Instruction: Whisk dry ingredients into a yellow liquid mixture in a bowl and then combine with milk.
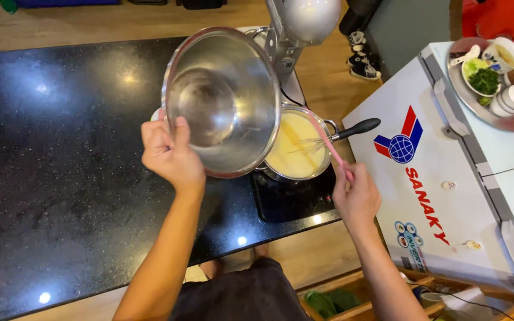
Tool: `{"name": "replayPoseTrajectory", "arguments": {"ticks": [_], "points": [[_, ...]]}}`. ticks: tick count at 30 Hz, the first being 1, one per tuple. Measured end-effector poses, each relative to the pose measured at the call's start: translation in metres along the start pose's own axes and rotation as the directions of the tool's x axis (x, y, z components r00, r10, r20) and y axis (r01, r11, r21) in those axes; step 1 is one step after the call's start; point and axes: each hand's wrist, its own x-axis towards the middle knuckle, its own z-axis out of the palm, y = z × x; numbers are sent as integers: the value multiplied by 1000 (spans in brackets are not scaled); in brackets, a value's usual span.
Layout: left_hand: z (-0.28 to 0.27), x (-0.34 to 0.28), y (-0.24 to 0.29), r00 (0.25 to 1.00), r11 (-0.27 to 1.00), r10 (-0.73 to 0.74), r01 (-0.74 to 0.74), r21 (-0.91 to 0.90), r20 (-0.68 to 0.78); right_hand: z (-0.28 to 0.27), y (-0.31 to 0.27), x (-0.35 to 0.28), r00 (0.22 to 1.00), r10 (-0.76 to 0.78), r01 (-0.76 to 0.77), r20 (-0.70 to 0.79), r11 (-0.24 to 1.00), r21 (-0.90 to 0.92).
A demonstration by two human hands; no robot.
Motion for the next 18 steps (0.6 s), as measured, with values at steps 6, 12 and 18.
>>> {"name": "replayPoseTrajectory", "arguments": {"ticks": [6, 12, 18], "points": [[-86, 16, -31, 958, 970, -234, 241, 23, -163, 26, 6, -47, 964, 240, -250, 116, 966, 73], [-184, -21, -73, 817, 880, -472, 463, -110, -332, 44, -56, -44, 944, 146, -271, 297, 856, 440], [-220, -54, -96, 742, 875, -456, 474, -96, -491, 131, -172, -104, 440, -78, -840, 895, 317, 441]]}}
